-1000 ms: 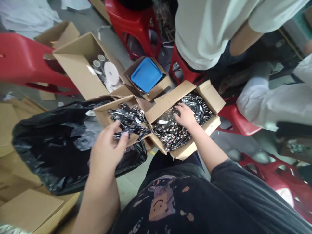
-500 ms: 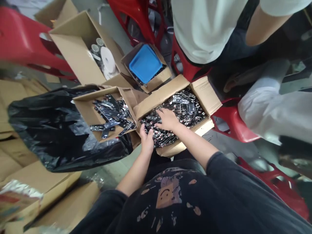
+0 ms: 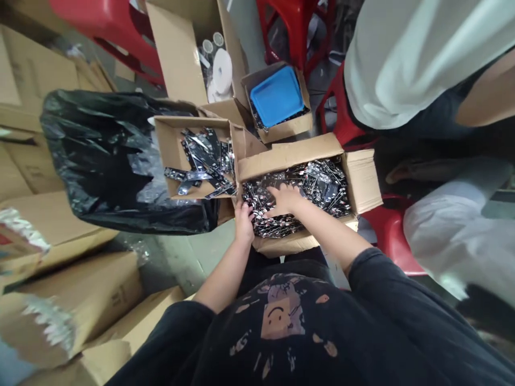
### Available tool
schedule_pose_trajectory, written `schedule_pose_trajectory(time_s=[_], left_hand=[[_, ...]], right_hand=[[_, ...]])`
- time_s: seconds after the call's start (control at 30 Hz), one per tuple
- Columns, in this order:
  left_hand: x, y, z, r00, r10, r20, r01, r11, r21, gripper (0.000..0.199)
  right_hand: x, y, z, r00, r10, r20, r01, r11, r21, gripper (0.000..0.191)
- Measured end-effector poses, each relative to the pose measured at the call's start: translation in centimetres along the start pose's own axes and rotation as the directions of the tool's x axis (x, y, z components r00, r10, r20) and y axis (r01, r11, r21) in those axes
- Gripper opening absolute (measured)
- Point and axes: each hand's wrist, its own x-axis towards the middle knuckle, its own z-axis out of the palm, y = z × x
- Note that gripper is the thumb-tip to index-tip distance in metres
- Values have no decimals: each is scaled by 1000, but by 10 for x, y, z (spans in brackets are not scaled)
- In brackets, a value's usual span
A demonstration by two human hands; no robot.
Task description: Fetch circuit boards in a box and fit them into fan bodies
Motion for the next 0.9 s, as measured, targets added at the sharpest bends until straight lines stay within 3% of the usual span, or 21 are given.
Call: schedule_pose_trajectory(time_s=[0.1,0.23,0.37,0.67,0.9], left_hand=[[0,4,-2,1000,-2,5,1,997,79,58],[-12,11,5,999,39,28,-44,981,190,82],[-16,17,9,995,33,92,-57,958,280,91],[2,13,2,990,-43,136,0,955,296,102],[7,15,-5,968,-57,246,-17,958,287,106]], right_hand=[[4,7,2,999,-42,18,43,998,-42,111],[0,9,15,994,-101,-31,100,993,-57,112],[-9,3,21,998,-48,-41,46,997,-56,113],[-13,5,13,999,42,1,-42,999,0,100],[-17,13,15,997,27,78,-31,998,48,111]])
